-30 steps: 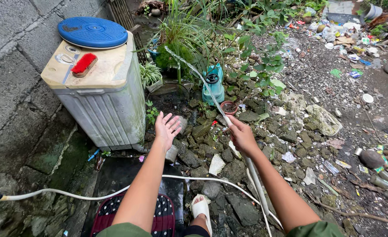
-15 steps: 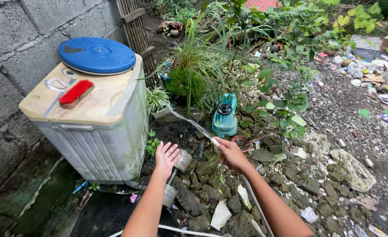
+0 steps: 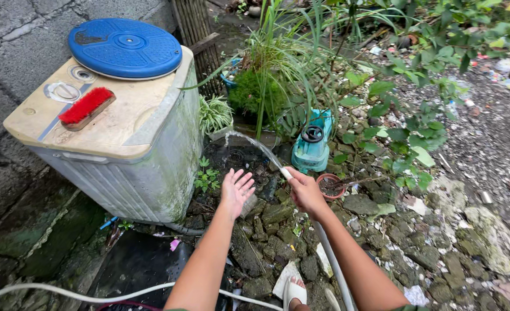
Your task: The person waters several plants in pots and on the ground using a hose, occasionally touching the leaves or adjusting the plants by hand.
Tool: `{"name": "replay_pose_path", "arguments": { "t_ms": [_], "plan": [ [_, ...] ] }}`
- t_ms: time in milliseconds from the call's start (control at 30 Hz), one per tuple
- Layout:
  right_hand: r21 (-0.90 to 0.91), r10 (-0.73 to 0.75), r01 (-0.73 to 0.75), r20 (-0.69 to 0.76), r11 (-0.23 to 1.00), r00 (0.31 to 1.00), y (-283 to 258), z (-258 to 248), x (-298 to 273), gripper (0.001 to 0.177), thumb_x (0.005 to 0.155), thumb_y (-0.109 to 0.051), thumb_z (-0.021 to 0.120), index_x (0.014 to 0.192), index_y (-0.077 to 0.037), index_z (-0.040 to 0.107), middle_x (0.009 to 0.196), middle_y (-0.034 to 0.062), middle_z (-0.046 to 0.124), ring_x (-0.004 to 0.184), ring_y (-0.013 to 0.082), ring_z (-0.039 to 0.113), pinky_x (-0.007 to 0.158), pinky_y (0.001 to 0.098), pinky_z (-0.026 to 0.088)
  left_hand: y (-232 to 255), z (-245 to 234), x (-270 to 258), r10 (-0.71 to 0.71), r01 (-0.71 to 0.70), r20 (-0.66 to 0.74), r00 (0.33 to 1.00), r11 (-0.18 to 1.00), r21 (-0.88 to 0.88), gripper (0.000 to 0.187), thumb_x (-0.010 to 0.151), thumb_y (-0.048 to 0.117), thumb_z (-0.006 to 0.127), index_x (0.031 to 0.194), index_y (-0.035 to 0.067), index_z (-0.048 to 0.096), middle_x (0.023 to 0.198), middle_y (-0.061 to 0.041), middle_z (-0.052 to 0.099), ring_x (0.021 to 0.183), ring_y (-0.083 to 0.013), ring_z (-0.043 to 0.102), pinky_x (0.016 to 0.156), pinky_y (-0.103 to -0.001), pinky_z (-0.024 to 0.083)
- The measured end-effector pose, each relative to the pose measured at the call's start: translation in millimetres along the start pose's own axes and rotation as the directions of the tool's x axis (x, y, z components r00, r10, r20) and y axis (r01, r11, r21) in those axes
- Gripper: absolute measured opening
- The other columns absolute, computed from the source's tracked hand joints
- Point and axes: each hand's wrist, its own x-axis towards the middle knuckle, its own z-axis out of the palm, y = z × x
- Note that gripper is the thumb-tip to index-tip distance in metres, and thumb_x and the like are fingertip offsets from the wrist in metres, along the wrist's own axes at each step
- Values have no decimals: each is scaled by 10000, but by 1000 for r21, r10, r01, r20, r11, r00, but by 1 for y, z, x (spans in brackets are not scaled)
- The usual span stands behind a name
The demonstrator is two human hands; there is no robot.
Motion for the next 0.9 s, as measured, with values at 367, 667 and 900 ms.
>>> {"name": "replay_pose_path", "arguments": {
  "t_ms": [367,667,900],
  "plan": [
    [19,-13,12,57,1000,998,-18,-72,83,468,1009,-216,503,1467,-258,588,547,-23,488,372,71,382,352,246,303,-73,71,64,-59,58,-118,991,998,-12,704,985,542,451,1552,130,396,1468,-119,600,1319,-289,582,1078,-449,479],
    [2,26,-27,159,1000,987,-40,-97,120,477,1013,-233,480,1480,-280,562,534,-18,474,359,81,365,337,252,282,-78,78,79,-3,-14,-217,976,997,-77,696,988,531,451,1549,121,410,1462,-122,603,1321,-290,579,1082,-454,476],
    [-238,261,-187,334,953,906,-8,-77,145,491,1013,-269,470,1496,-326,542,554,-7,472,360,80,359,329,250,277,-77,50,76,47,-93,-292,955,985,-147,693,973,526,465,1526,109,427,1445,-122,622,1280,-294,599,1055,-457,480]
  ]
}}
